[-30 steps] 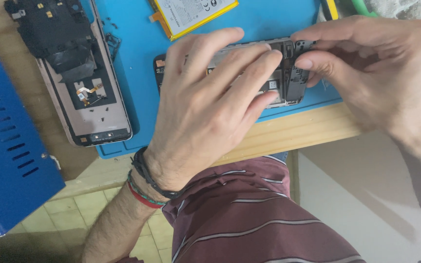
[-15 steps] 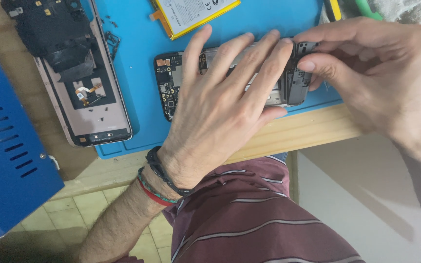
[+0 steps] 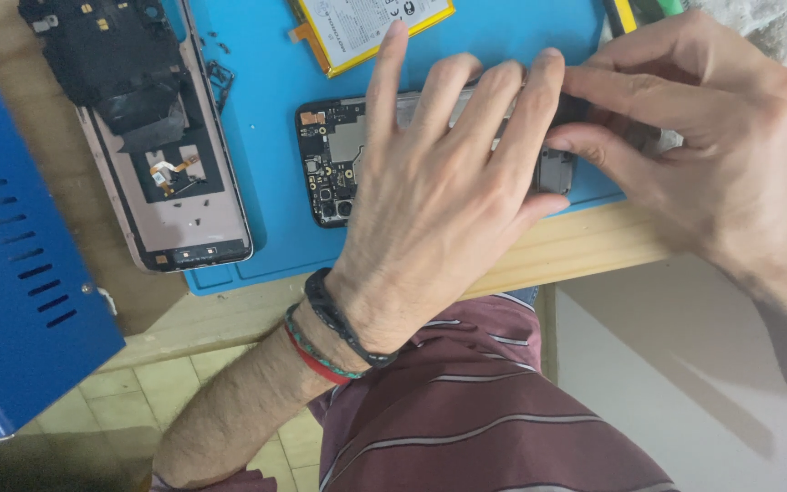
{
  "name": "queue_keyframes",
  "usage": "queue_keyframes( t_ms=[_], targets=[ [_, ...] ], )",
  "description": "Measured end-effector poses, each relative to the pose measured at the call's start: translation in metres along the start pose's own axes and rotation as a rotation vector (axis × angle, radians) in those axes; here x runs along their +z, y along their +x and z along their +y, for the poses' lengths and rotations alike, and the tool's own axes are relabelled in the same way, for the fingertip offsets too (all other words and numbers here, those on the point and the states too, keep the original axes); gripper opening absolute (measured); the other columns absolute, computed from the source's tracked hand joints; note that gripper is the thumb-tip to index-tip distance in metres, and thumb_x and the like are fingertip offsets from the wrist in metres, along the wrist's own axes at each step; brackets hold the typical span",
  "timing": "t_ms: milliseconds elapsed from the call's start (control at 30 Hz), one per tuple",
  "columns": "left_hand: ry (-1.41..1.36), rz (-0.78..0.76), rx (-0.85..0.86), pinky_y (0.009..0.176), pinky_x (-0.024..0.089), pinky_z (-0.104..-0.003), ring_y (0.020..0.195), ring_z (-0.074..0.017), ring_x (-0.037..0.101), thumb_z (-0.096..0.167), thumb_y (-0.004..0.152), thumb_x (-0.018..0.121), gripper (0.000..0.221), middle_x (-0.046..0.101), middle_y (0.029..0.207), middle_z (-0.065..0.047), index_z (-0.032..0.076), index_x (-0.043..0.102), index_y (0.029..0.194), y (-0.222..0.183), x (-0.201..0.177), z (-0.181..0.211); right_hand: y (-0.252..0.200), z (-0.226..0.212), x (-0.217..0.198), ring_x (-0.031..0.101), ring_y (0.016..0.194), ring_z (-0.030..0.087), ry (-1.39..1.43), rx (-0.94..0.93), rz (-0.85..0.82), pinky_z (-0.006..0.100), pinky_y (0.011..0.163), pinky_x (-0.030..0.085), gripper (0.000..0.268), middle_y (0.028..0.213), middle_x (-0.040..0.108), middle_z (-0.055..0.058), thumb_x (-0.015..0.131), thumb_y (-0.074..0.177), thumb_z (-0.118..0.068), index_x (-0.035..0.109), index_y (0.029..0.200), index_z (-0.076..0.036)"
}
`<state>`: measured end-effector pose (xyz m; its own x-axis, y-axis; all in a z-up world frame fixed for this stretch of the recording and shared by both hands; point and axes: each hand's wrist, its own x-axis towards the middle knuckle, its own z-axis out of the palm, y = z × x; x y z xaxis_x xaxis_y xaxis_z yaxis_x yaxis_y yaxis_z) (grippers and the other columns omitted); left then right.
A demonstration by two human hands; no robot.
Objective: Securing internal components of a disassembled smartphone using a precision screwdriver on a repair bench.
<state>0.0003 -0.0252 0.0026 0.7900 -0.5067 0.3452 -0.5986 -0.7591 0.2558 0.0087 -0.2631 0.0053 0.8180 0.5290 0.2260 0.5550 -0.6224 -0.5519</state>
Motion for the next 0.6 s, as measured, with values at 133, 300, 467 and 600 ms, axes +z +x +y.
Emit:
queue_keyframes(
  t_ms=[133,300,467,600],
  targets=[
    [0.085,0.001,-0.055,0.122,0.046,-0.057,0.115,-0.0251,0.058,0.081,0.064,0.111,0.118,0.061,0.117,-0.001,0.011,0.059,0.144,0.009,0.002,0.008,0.003,-0.002,-0.002,0.066,0.119,0.04,0.027,0.063,-0.014,0.042,0.095,0.055,0.034,0.129,0.069,0.032,0.097,0.109,0.001,0.082,0.133,0.019],
    [0.134,0.017,-0.086,0.108,0.053,-0.046,0.118,-0.0212,0.06,0.089,0.052,0.111,0.134,0.066,0.117,0.007,0.017,0.056,0.151,0.012,0.007,0.01,0.011,-0.012,-0.008,0.064,0.113,0.039,0.083,0.116,-0.071,0.043,0.098,0.059,0.025,0.129,0.06,0.033,0.086,0.108,0.015,0.078,0.132,0.018],
    [0.138,-0.005,-0.106,0.096,0.047,-0.043,0.11,-0.0218,0.056,0.09,0.048,0.105,0.127,0.062,0.115,0.006,0.017,0.059,0.141,0.018,0.0,0.01,0.009,-0.024,-0.008,0.068,0.109,0.037,0.045,0.096,-0.068,0.042,0.095,0.06,0.017,0.132,0.063,0.033,0.081,0.106,0.021,0.082,0.121,0.013],
    [0.072,-0.005,-0.105,0.089,0.042,-0.045,0.106,-0.0249,0.053,0.066,0.054,0.107,0.085,0.057,0.11,0.002,0.018,0.066,0.111,0.021,-0.002,0.008,-0.01,-0.033,-0.003,0.057,0.1,0.038,-0.296,-0.051,-0.059,0.048,0.094,0.053,0.024,0.138,0.068,0.024,0.078,0.112,0.009,0.084,0.133,0.0]
  ],
)
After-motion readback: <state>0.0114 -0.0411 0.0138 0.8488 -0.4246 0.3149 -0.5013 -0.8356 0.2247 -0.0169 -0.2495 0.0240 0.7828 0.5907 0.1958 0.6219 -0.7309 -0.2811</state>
